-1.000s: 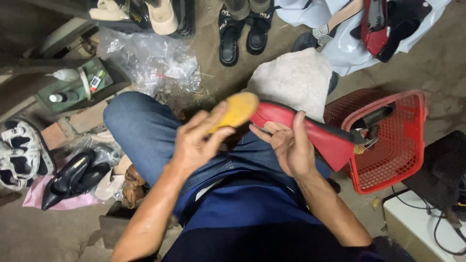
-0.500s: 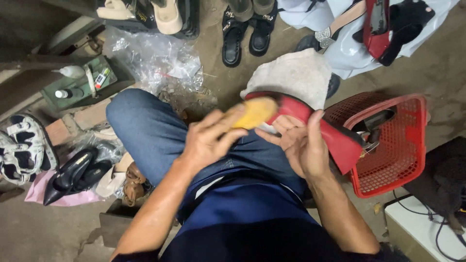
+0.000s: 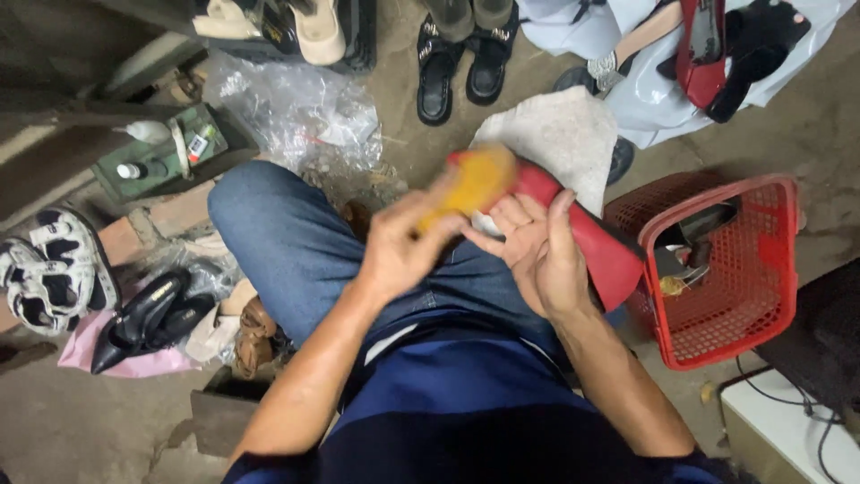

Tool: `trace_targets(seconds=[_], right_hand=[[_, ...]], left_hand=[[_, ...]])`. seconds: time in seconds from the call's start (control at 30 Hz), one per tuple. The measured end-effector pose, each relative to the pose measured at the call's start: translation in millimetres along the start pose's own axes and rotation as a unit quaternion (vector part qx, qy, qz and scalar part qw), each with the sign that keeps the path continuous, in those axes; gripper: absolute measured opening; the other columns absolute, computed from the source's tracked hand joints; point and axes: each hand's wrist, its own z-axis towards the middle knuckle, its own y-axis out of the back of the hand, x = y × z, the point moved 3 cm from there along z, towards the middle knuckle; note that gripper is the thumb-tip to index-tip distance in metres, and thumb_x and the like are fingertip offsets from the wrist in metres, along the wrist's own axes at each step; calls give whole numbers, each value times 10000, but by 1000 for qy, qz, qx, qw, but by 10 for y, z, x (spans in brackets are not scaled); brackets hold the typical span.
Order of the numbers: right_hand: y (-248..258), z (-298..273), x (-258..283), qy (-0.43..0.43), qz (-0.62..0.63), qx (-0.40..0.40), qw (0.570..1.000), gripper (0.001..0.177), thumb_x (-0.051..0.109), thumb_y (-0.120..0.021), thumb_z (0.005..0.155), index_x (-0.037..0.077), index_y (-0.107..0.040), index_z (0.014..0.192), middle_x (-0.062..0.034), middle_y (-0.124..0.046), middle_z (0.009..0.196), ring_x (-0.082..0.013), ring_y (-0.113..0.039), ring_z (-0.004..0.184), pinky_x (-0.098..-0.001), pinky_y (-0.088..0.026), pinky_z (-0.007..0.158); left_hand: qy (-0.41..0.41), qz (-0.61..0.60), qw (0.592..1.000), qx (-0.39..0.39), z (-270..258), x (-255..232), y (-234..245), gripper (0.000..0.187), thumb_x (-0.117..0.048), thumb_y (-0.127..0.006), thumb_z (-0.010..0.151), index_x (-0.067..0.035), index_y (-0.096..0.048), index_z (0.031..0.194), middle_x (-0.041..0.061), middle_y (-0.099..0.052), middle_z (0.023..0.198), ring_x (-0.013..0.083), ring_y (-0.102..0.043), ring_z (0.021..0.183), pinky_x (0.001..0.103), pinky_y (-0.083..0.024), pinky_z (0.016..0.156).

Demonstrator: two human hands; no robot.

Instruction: The person sits on the floor and uses a yellow brush to clean a red high-heeled shoe. They repeatedly brush the upper, heel, and sole, then place the shoe on a white cloth and continue brushing.

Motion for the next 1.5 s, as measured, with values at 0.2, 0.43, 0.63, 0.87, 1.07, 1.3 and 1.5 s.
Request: trace_targets(seconds=[0.2, 0.43, 0.63, 0.87, 1.07, 1.3, 1.5], right_hand=[[104, -27, 13, -17, 21, 3, 1000, 819, 715, -329, 964, 29, -547, 1356, -195, -584, 1378, -367, -555, 1331, -718, -476, 1050], [-266, -33, 201, 2, 9, 57, 998, 829, 752, -319, 948, 89, -546, 1392, -128, -578, 1410, -348, -570, 1311, -708, -450, 1084], [163, -102, 19, 32, 0, 106, 994, 788, 796, -261, 947, 207, -646, 1301, -80, -608, 1360, -322, -497, 1397, -710, -345, 1131], [-70, -129, 209, 43, 36, 132, 990, 926, 813, -265, 910, 113, -478, 1478, -150, -497, 1511, -399, -453, 1427, -737, -370, 1126], [282, -100, 9, 71, -43, 139, 987, 894, 800, -181, 952, 181, -422, 1551, -161, -434, 1586, -398, -360, 1500, -728, -277, 1140], [13, -109, 440, 51, 24, 136, 989, 910, 808, -263, 929, 153, -436, 1536, -128, -470, 1556, -402, -418, 1475, -729, -345, 1136], [-209, -79, 590, 45, 63, 162, 984, 888, 803, -334, 907, 153, -480, 1495, -90, -589, 1419, -340, -569, 1315, -709, -401, 1147]], left_hand=[[12, 55, 998, 12, -33, -55, 4, 461, -307, -796, 908, -237, -681, 1349, 49, -690, 824, 272, -706, 686, 380, -572, 612], [-19, 75, 997, -24, 107, -246, -72, 302, -297, -830, 881, -193, -766, 1156, 76, -721, 854, 283, -729, 695, 358, -594, 622], [-46, 105, 993, -35, -2, 46, 107, 428, -256, -819, 916, -205, -700, 1324, 77, -702, 906, 273, -712, 702, 387, -579, 612], [-57, 176, 982, -28, 29, -208, -175, 395, -405, -782, 911, -318, -712, 1290, -48, -622, 789, 191, -668, 577, 306, -595, 592], [-37, 121, 989, -78, 199, -201, -114, 445, -296, -791, 968, -231, -654, 1386, 62, -645, 828, 280, -677, 653, 359, -566, 593], [-28, 102, 993, -57, 57, -66, -130, 462, -270, -847, 885, -226, -709, 1324, 61, -665, 786, 285, -661, 586, 377, -549, 543], [-57, 134, 988, -55, 63, -13, -218, 418, -337, -782, 942, -306, -676, 1345, 20, -665, 823, 259, -688, 617, 366, -600, 592]])
